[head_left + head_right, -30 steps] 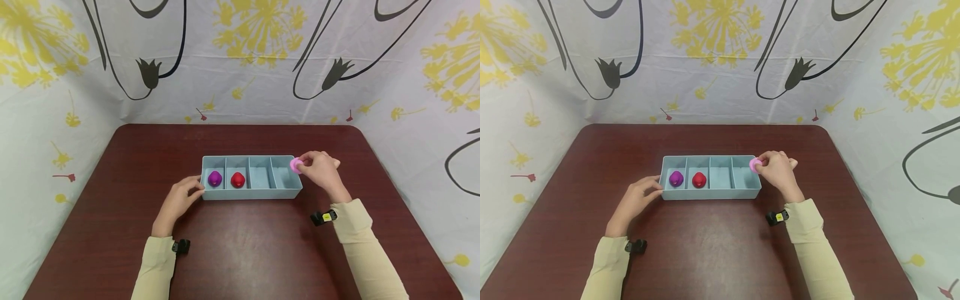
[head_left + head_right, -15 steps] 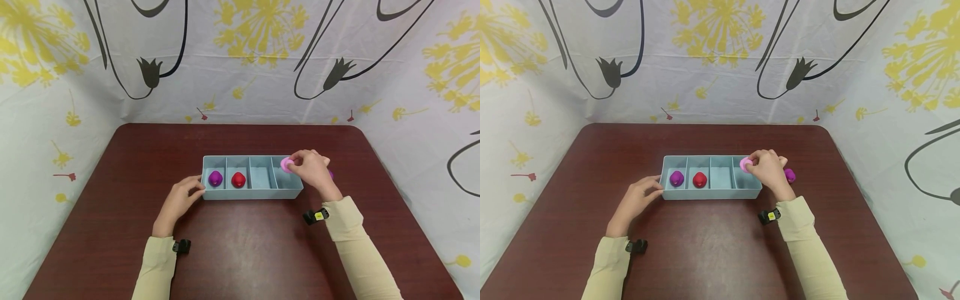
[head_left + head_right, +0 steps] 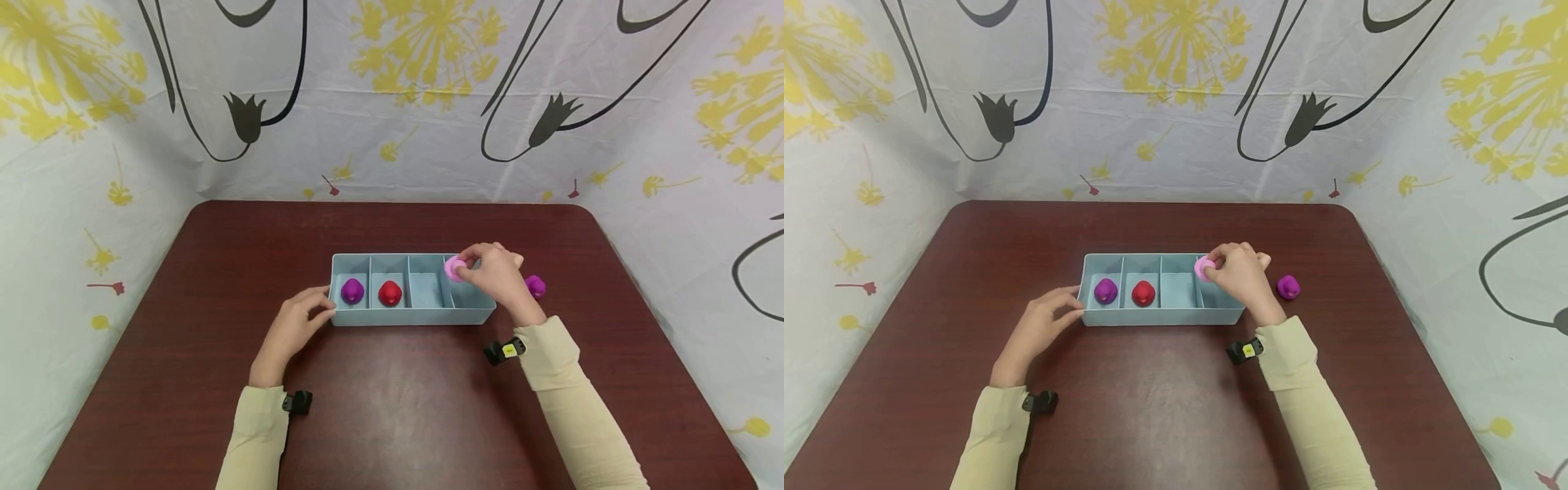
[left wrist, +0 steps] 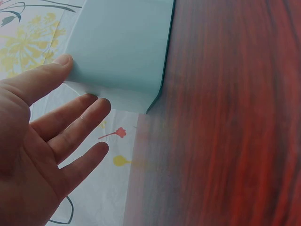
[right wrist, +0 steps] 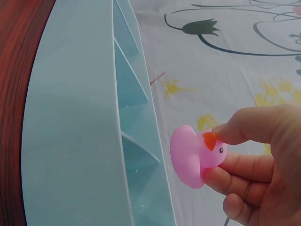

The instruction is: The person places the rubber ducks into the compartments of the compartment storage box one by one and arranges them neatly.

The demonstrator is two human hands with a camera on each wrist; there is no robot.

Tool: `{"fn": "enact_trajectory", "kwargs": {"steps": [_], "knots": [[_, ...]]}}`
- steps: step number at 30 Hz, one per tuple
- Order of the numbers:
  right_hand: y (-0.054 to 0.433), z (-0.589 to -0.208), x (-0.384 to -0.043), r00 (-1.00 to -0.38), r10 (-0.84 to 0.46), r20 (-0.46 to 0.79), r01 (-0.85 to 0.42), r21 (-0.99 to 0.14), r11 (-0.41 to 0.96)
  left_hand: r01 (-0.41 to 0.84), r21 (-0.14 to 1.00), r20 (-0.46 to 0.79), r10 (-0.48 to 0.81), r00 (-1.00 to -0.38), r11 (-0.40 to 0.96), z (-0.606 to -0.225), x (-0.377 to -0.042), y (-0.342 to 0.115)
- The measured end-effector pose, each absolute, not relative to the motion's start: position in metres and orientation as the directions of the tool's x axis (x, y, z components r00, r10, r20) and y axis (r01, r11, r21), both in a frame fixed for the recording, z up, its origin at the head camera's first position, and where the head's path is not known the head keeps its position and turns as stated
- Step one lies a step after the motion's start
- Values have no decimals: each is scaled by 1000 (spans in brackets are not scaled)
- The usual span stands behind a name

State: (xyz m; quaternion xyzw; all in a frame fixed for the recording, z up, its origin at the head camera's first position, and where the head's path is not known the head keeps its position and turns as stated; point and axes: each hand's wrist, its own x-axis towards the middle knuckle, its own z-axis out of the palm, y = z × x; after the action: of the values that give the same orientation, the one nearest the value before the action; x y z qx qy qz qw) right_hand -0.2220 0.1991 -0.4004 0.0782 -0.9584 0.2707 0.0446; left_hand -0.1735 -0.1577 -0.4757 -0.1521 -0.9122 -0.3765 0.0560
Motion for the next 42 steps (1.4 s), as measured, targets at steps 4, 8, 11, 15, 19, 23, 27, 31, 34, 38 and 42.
{"fn": "enact_trajectory", "kwargs": {"steps": [4,8,11,15,19,23,27,31,34,38,42], "knots": [[192,-401,-223,-982,-144,122,-186,-515,837,324,668,221,237,-946,670,-475,-174,-158],[185,-401,-223,-978,-171,122,-210,-510,834,326,669,226,236,-945,668,-474,-173,-158],[180,-403,-224,-976,-188,114,-220,-511,831,324,672,223,235,-946,666,-474,-172,-158],[174,-405,-224,-974,-208,90,-224,-506,833,315,675,214,233,-949,667,-474,-171,-158],[167,-408,-226,-972,-224,68,-228,-493,839,312,674,214,227,-950,670,-474,-171,-158],[161,-412,-228,-972,-232,45,-225,-485,845,317,673,219,229,-948,669,-474,-172,-158],[156,-418,-230,-966,-257,34,-244,-451,859,319,672,220,231,-948,669,-474,-172,-158],[151,-426,-233,-959,-281,23,-266,-402,876,312,674,213,228,-950,669,-474,-172,-158],[148,-431,-234,-959,-285,9,-266,-382,885,309,678,209,227,-951,667,-475,-172,-158],[146,-434,-234,-959,-284,-6,-264,-357,896,308,683,209,227,-951,662,-475,-173,-158],[145,-434,-234,-960,-280,-16,-259,-328,908,311,686,210,230,-950,658,-474,-173,-158]]}}
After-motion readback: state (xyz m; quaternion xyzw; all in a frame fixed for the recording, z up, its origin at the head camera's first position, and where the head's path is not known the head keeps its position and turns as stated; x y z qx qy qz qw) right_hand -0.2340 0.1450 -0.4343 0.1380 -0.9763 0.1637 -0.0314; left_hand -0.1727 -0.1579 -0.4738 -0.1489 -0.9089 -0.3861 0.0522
